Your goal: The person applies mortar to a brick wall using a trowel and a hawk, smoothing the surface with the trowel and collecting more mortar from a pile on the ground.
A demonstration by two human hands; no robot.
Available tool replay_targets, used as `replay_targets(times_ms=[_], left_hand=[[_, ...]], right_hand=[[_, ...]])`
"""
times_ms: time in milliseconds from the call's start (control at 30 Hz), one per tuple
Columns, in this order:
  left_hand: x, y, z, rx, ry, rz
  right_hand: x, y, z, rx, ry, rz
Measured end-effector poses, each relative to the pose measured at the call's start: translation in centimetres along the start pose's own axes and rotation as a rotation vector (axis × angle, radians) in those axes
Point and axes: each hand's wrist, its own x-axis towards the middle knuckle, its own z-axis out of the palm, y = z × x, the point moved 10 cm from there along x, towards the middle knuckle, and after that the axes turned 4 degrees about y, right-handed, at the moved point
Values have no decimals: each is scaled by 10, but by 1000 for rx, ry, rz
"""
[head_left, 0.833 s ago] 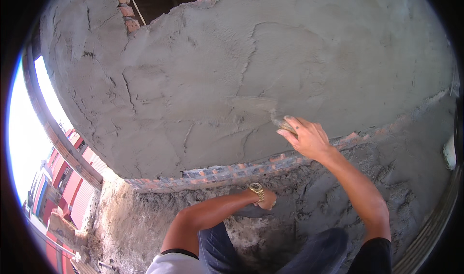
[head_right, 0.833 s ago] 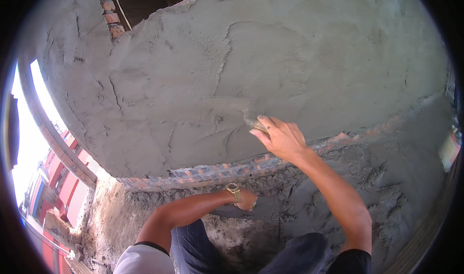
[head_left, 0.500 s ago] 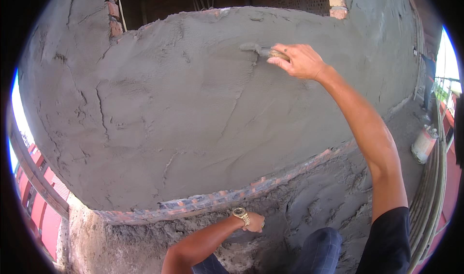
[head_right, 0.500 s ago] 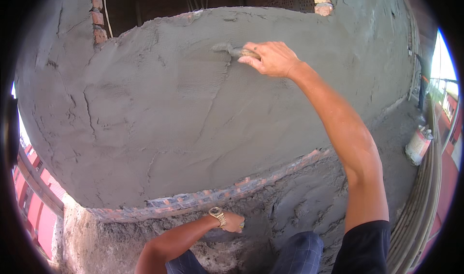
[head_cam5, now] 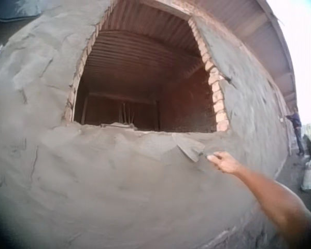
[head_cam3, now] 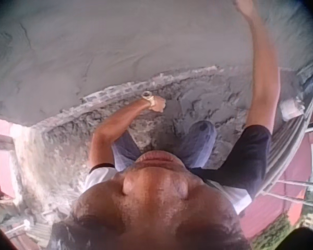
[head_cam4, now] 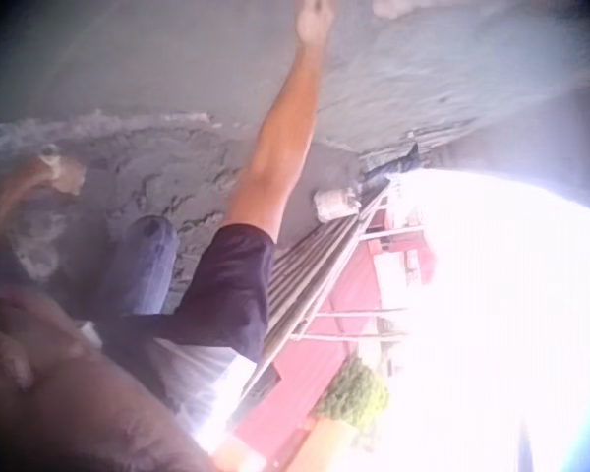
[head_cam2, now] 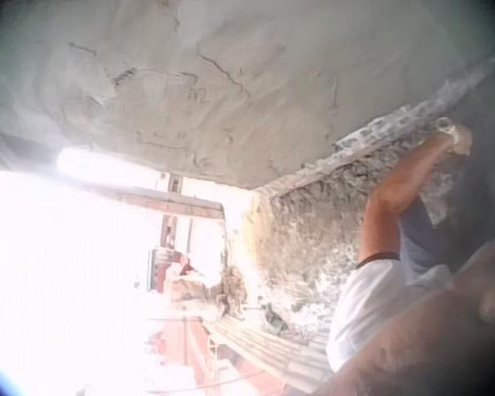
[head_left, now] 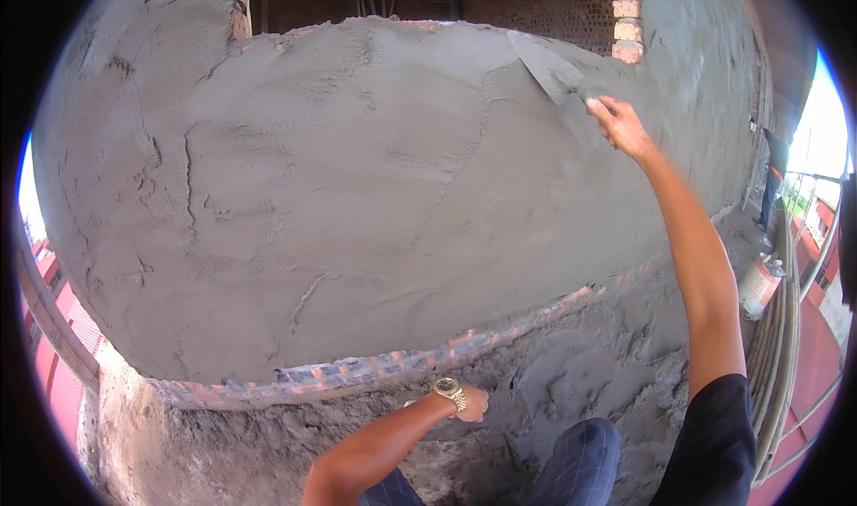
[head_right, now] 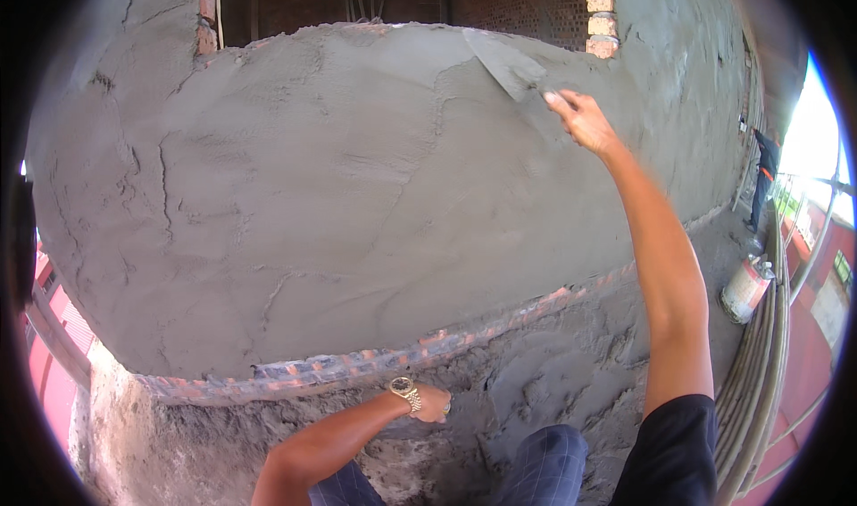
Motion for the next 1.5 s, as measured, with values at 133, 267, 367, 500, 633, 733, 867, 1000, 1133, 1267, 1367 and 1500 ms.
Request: replay_targets(times_ms=[133,267,367,500,633,733,867,1000,1133,1267,1367,1500], left_hand=[[1,12,-1,37,19,37],[14,-1,12,-34,13,10],[19,8,4,-35,13,22],[16,7,-3,-25,29,29],[6,13,-7,100,37,68],[-5,18,-9,101,63,73],[-8,36,-16,116,99,99],[-17,11,-24,111,203,79],[-91,-10,-108,-175,592,10],[-224,-70,-151,-519,1364,-159],[-346,-147,-126,-671,2116,-275],[-337,-209,-161,-1155,2437,-259]], right_hand=[[-28,-51,0,-230,155,-297],[-56,-220,63,-432,-76,-421],[-22,-252,72,-344,10,-555],[3,-224,62,-341,-29,-470],[9,-178,37,-288,-46,-327],[5,-139,15,-223,-71,-180],[-6,-36,-29,-141,22,71],[-56,57,-12,212,114,243],[-178,172,34,478,102,478],[-332,251,75,468,-71,708],[-418,293,139,495,-208,829],[-481,323,164,588,-221,876]])
